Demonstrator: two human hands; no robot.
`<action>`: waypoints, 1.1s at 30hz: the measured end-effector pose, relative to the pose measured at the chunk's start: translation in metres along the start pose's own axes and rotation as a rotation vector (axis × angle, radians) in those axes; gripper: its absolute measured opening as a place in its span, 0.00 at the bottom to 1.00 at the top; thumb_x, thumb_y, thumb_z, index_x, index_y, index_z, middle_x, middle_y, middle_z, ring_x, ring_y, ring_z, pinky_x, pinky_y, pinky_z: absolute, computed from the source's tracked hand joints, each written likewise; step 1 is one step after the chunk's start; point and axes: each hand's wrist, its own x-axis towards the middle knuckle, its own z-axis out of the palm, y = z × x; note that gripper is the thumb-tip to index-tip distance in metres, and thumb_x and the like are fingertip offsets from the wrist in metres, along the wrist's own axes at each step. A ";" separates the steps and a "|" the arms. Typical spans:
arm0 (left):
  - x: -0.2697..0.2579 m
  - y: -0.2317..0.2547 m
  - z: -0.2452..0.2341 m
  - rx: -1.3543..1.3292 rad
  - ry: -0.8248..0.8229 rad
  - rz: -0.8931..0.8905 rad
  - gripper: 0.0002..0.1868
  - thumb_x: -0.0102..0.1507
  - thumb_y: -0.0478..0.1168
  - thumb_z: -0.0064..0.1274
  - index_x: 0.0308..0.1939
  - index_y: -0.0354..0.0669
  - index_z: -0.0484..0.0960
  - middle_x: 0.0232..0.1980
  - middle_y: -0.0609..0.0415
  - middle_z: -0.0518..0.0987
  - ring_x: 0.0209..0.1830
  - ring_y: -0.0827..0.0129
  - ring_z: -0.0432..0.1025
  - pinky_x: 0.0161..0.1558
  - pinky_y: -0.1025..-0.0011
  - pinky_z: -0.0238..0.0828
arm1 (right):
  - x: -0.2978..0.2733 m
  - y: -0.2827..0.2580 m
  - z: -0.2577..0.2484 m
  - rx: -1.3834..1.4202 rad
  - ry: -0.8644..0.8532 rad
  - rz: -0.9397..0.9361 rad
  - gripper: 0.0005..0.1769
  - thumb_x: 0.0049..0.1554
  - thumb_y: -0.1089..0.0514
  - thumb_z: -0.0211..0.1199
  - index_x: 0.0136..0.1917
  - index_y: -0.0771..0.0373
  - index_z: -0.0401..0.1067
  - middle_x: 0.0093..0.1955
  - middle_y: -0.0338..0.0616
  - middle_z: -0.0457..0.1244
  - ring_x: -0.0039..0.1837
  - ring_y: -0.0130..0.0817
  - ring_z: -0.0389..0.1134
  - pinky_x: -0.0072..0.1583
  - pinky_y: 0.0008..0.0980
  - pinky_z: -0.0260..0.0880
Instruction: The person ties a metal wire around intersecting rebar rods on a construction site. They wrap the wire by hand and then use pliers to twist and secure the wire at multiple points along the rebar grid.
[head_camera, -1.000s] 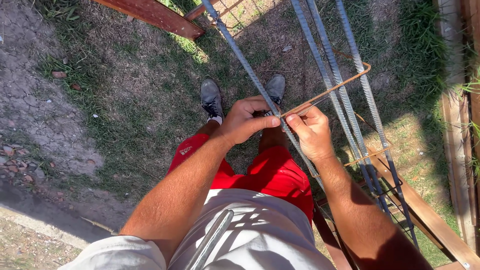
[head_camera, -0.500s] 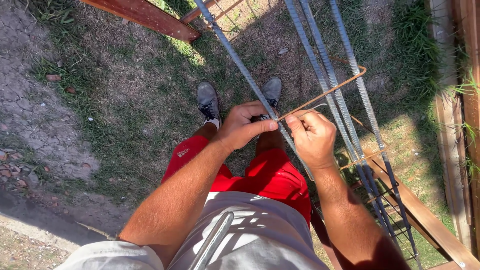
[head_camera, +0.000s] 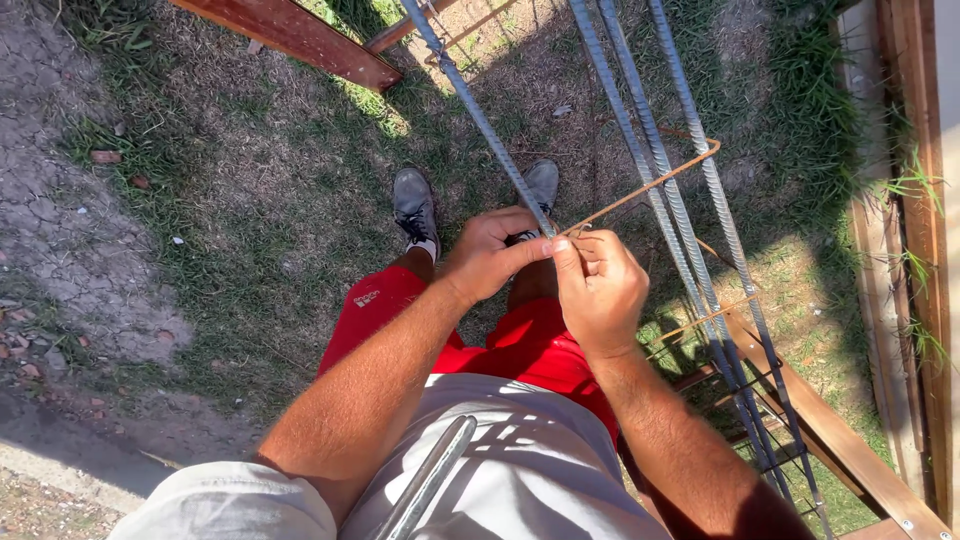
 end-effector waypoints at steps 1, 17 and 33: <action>-0.001 0.006 0.000 0.007 0.004 -0.005 0.23 0.65 0.51 0.76 0.46 0.33 0.91 0.48 0.39 0.88 0.56 0.43 0.84 0.63 0.51 0.77 | -0.003 -0.003 -0.002 -0.013 -0.022 0.005 0.12 0.68 0.55 0.75 0.47 0.65 0.81 0.39 0.53 0.74 0.43 0.59 0.76 0.45 0.52 0.75; -0.004 0.019 -0.006 0.304 -0.002 0.025 0.20 0.68 0.57 0.69 0.52 0.48 0.92 0.53 0.50 0.91 0.59 0.46 0.84 0.61 0.52 0.83 | 0.017 -0.024 0.007 0.593 -0.219 1.118 0.18 0.70 0.44 0.67 0.57 0.58 0.68 0.39 0.45 0.68 0.34 0.32 0.73 0.33 0.24 0.72; 0.012 0.073 -0.024 0.798 -0.329 -0.267 0.21 0.63 0.57 0.65 0.57 0.59 0.91 0.55 0.53 0.88 0.61 0.47 0.84 0.62 0.47 0.84 | -0.009 -0.054 0.031 0.659 0.071 1.143 0.15 0.68 0.48 0.68 0.60 0.56 0.70 0.45 0.42 0.70 0.40 0.29 0.74 0.41 0.36 0.86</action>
